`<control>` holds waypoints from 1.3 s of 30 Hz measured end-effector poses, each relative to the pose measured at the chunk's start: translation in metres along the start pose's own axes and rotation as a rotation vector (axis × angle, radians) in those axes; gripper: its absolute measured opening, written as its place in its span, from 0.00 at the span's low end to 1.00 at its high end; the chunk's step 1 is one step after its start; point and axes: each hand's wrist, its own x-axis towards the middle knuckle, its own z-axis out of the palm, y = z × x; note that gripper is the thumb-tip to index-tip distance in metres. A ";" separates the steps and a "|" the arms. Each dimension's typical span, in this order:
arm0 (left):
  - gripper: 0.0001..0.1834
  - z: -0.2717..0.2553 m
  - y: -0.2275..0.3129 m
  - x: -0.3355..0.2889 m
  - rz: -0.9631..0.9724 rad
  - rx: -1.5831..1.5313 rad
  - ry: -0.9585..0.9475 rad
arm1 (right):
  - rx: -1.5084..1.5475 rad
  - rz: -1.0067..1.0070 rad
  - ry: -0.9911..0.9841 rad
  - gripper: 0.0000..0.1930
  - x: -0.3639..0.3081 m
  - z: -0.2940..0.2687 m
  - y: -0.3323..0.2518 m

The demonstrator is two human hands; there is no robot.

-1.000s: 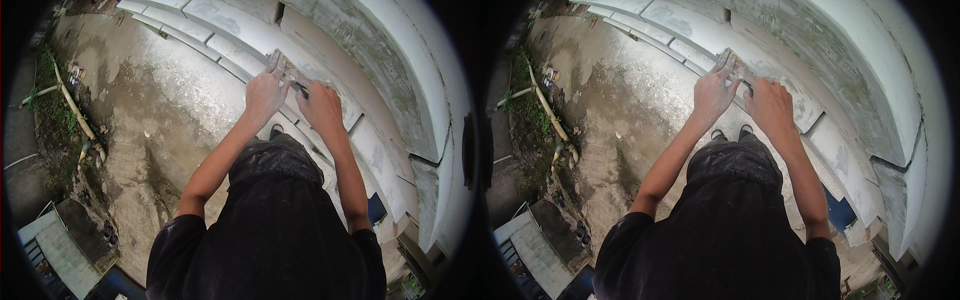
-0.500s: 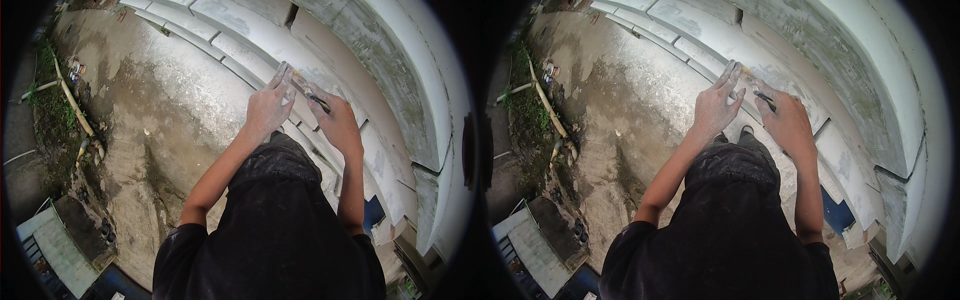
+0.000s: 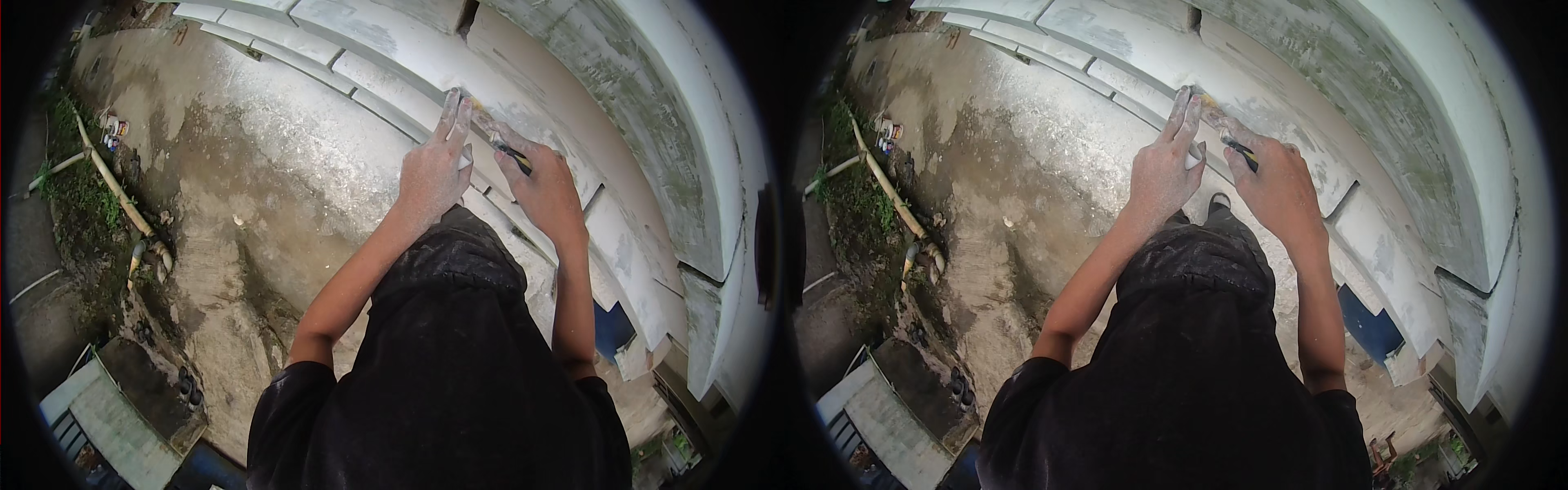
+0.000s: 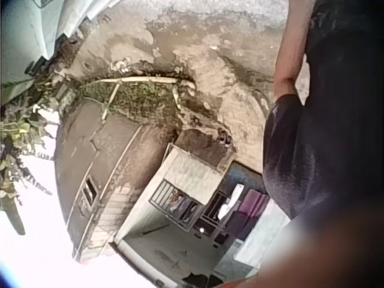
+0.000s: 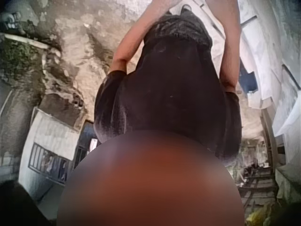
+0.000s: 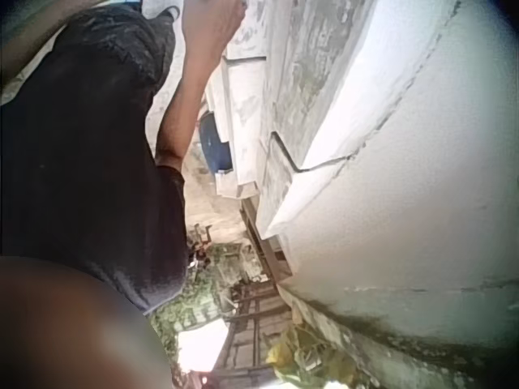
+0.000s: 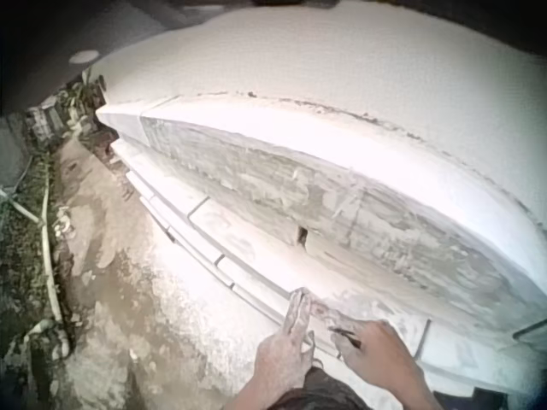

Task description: Using a putty knife and hands to apply and smooth wall putty into cracks and imperfections on an exterior wall ledge.

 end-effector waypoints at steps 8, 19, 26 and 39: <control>0.53 -0.006 0.002 -0.001 0.026 0.055 -0.058 | -0.059 -0.021 0.039 0.20 -0.002 0.003 0.000; 0.53 -0.004 -0.006 -0.003 0.011 0.023 -0.013 | -0.129 0.006 -0.005 0.18 -0.001 -0.003 -0.012; 0.55 -0.008 -0.007 -0.002 0.072 0.035 -0.015 | -0.139 -0.015 -0.016 0.20 0.005 -0.001 -0.011; 0.54 0.002 0.000 -0.006 0.148 0.017 -0.093 | -0.130 -0.008 0.008 0.20 -0.004 -0.009 -0.012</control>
